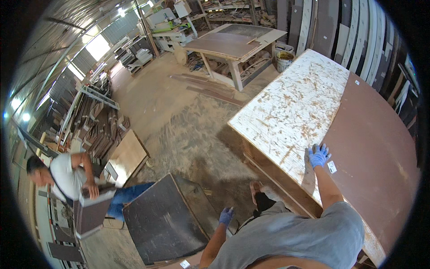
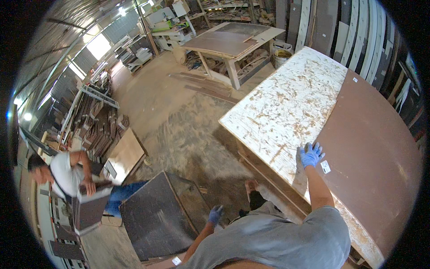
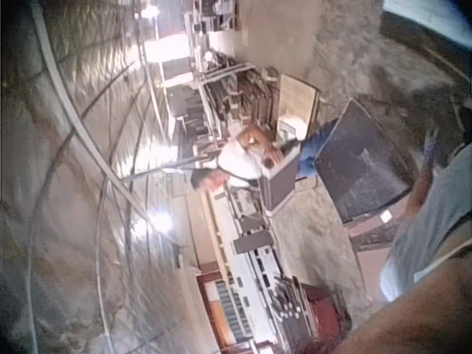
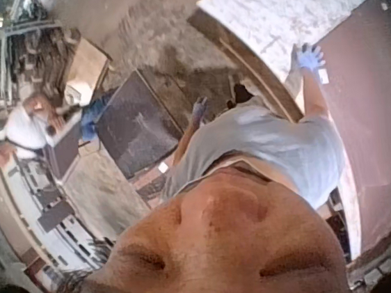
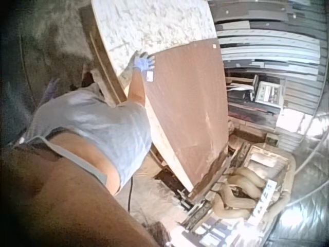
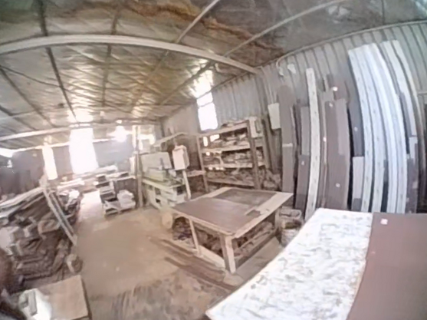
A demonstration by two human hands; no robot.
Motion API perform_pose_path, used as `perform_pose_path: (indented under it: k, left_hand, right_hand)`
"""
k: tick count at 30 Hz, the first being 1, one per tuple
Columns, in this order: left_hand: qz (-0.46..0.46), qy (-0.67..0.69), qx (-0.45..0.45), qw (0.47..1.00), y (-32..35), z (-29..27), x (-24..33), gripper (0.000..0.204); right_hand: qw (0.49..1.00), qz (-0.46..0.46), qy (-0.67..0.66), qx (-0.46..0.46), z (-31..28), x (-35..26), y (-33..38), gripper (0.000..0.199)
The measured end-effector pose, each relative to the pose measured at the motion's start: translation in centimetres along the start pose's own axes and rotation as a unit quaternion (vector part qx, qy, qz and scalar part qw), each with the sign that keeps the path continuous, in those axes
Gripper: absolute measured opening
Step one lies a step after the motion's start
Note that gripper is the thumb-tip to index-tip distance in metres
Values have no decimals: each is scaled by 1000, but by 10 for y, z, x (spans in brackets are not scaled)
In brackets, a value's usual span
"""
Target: The person handles large brown wood panels, moving them between worktables and a CNC machine. They wipe a panel with a cloth, operate a control panel, and use a spray gun to clean the machine bed before loading a panel.
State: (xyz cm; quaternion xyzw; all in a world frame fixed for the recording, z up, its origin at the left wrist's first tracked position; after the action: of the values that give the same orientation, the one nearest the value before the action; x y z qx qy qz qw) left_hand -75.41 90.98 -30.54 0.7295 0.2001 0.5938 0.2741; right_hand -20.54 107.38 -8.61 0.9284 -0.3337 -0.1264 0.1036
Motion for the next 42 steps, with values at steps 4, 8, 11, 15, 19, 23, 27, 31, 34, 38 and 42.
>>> perform_pose_path:
  k: [4, 8, 11, 15, 19, 23, 27, 31, 34, 38, 42]
  left_hand:
    - [54, 24, 21, 998, -69, -40, 105, 32]
    - [6, 56, -7, 998, -118, -90, 152, 28]
    - [-17, 53, -5, 998, -160, -141, 177, 27]
    - [-26, 174, 13, 984, -223, -208, 105, 31]
    - [-81, 269, 1, 960, -258, -255, 60, 35]
    - [-152, -12, -56, 987, -328, -314, 124, 35]
    - [-145, -171, -120, 967, -436, -399, 229, 35]
    - [-85, -300, -157, 937, -571, -429, 385, 35]
    - [-12, -409, -168, 897, -661, -409, 490, 36]
    - [116, -329, -216, 912, -718, -288, 628, 37]
    - [206, -402, -214, 866, -752, -151, 717, 42]
  right_hand:
    - [999, 36, 13, -16, 3, -63, -35, 67]
    - [995, 102, -8, 4, 21, -121, -67, 68]
    - [990, 138, -30, 29, 14, -161, -94, 69]
    - [990, 131, -33, 36, 18, -208, -140, 68]
    - [986, 150, -63, 46, 19, -266, -172, 67]
    - [976, 190, -85, 62, 10, -308, -184, 65]
    - [965, 219, -101, 100, 17, -326, -196, 63]
    - [944, 274, -107, 152, 14, -329, -200, 59]
    - [922, 325, -132, 163, 7, -340, -205, 57]
    - [902, 374, -141, 163, 3, -357, -238, 59]
    - [911, 352, -125, 173, -9, -355, -293, 59]
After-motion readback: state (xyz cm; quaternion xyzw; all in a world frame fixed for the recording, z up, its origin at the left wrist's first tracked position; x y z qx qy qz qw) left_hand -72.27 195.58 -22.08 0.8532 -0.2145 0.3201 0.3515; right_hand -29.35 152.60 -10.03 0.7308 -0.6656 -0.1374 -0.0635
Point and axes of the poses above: each hand's wrist, its own y-axis away from the middle knuckle, its own z-axis out of the palm, x = y × z, the point moved 7 cm from there along -y, towards the middle knuckle, and after that the axes turned 11 degrees about -x, right-handed, at the moved point
